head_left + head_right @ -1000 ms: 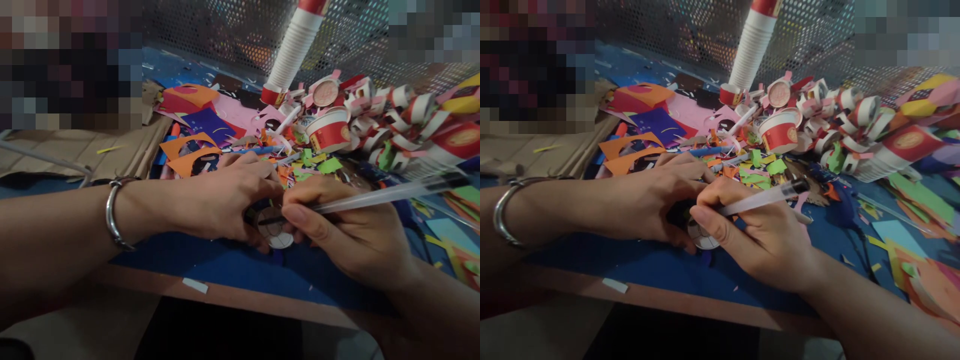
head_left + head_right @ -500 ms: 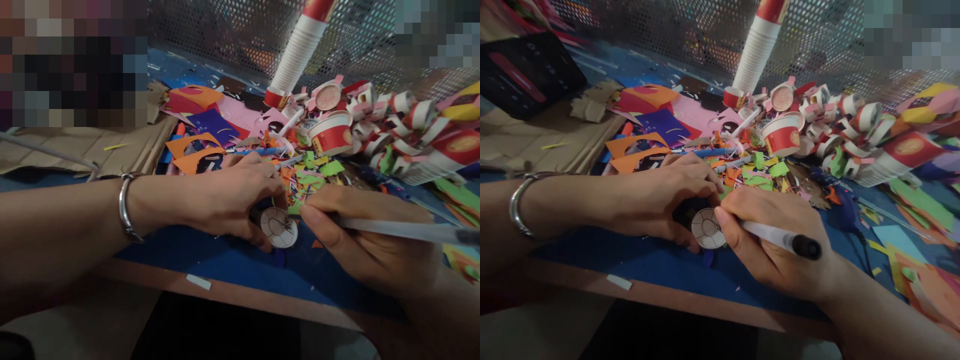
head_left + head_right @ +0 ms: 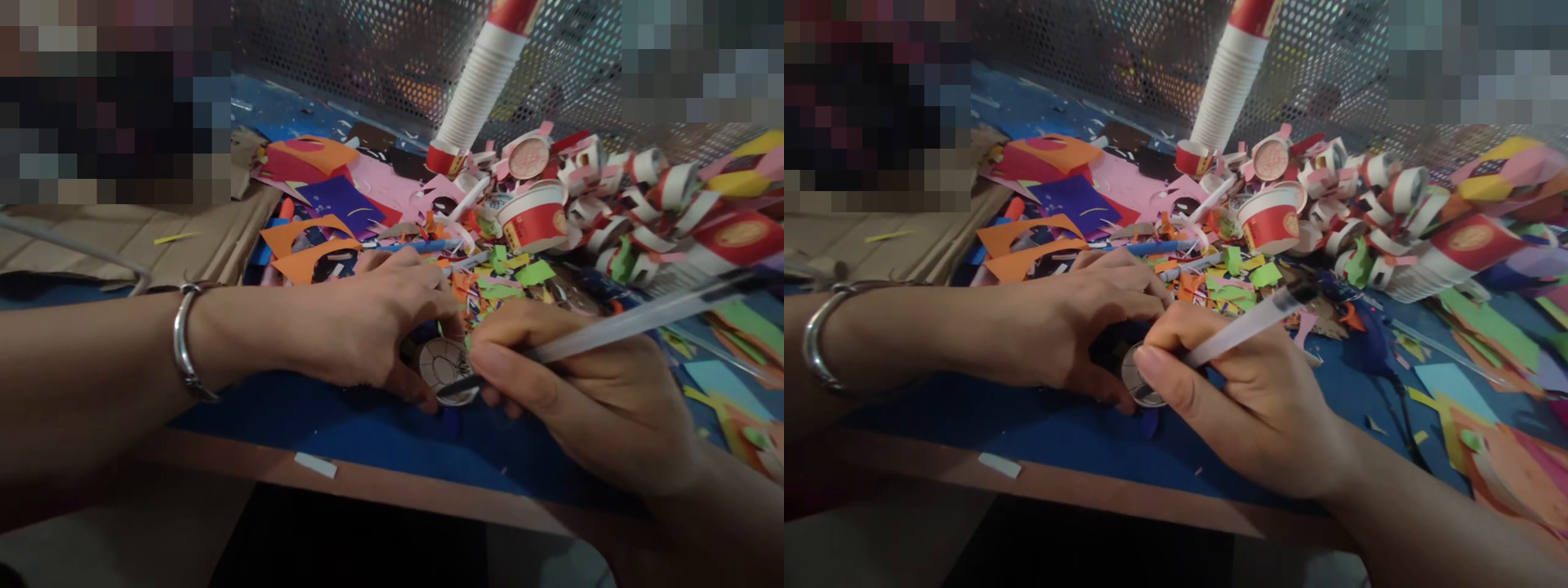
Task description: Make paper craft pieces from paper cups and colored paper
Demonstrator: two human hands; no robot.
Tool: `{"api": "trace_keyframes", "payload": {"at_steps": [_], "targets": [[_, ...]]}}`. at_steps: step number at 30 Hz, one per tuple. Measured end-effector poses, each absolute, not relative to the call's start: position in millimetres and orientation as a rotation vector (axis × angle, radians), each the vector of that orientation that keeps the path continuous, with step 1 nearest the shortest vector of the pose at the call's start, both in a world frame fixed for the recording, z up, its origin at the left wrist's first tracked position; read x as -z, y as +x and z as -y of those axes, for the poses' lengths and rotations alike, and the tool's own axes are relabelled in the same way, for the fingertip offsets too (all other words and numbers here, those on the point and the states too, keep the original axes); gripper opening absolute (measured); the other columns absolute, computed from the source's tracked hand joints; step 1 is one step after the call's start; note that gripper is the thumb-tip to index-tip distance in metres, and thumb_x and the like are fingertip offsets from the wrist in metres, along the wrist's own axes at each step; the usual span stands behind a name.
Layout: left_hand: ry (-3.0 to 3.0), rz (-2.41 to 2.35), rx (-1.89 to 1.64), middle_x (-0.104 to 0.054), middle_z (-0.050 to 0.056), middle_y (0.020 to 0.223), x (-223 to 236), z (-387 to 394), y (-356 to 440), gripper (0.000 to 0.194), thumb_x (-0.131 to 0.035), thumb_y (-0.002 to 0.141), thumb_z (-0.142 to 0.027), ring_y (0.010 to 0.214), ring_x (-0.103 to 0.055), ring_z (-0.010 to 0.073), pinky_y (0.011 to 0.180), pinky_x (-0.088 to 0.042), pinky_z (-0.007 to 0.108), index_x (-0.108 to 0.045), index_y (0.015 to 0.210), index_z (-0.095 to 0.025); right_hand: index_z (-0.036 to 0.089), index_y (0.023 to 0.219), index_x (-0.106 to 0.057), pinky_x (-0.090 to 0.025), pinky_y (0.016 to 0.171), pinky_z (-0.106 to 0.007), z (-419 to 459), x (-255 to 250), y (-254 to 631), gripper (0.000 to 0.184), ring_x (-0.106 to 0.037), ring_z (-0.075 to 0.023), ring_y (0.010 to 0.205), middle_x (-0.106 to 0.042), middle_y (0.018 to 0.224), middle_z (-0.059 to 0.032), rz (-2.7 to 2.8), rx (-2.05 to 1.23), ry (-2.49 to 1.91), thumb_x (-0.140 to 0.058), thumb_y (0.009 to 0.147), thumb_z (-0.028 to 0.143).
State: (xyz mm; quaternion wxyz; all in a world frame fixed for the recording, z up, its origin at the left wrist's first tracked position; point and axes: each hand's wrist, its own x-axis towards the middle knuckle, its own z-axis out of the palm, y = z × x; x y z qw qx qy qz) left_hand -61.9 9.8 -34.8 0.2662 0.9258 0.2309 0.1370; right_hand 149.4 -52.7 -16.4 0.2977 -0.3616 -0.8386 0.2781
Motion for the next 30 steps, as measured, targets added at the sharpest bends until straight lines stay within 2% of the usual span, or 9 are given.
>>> {"api": "trace_keyframes", "payload": {"at_steps": [5,11,16,21,24,30], "targets": [[2.493,-0.633,-0.399,-0.063,0.006,0.108,36,-10,-62,0.044,-0.087,0.068,-0.044,0.110,-0.051,0.0315,0.094,-0.038,0.046,-0.070,0.102,-0.023,0.022,0.087,-0.064,-0.049,0.053,-0.024,46,22,147,0.011,-0.062,-0.0104,0.058,-0.066,0.076,0.0021,2.220,-0.584,-0.894,-0.061,0.097,0.020],[2.502,-0.587,-0.413,-0.064,0.005,0.104,36,-12,-62,0.046,-0.087,0.067,-0.050,0.105,-0.054,0.0309,0.093,-0.039,0.047,-0.071,0.102,-0.025,0.024,0.087,-0.062,-0.052,0.062,-0.028,43,21,152,0.015,-0.067,-0.0154,0.067,-0.070,0.080,0.0000,2.307,-0.302,-0.883,-0.059,0.095,0.013],[2.550,-0.603,-0.384,-0.063,0.007,0.104,35,-12,-62,0.050,-0.084,0.069,-0.056,0.105,-0.055,0.0322,0.092,-0.040,0.048,-0.071,0.104,-0.022,0.022,0.082,-0.060,-0.049,0.059,-0.026,47,16,158,0.016,-0.062,-0.0130,0.060,-0.066,0.072,0.0008,2.338,-0.167,-0.916,-0.058,0.094,0.011],[2.523,-0.566,-0.414,-0.065,0.006,0.104,36,-14,-63,0.045,-0.086,0.069,-0.051,0.102,-0.056,0.0297,0.093,-0.040,0.046,-0.071,0.102,-0.024,0.020,0.078,-0.059,-0.046,0.054,-0.022,53,16,161,0.019,-0.057,-0.0087,0.056,-0.061,0.068,0.0029,2.298,-0.196,-0.913,-0.059,0.093,0.008],[2.502,-0.547,-0.401,-0.066,0.005,0.102,35,-13,-64,0.039,-0.084,0.072,-0.048,0.101,-0.056,0.0283,0.096,-0.040,0.045,-0.071,0.100,-0.025,0.020,0.083,-0.061,-0.048,0.055,-0.021,56,17,160,0.017,-0.057,-0.0075,0.056,-0.063,0.072,0.0032,2.203,-0.278,-0.908,-0.059,0.093,0.007],[2.505,-0.565,-0.364,-0.066,0.005,0.106,31,-11,-65,0.039,-0.084,0.074,-0.046,0.107,-0.055,0.0290,0.094,-0.041,0.044,-0.069,0.104,-0.024,0.019,0.087,-0.064,-0.051,0.060,-0.020,56,20,152,0.013,-0.061,-0.0061,0.061,-0.066,0.076,0.0034,2.190,-0.450,-0.875,-0.061,0.094,0.008]]}}
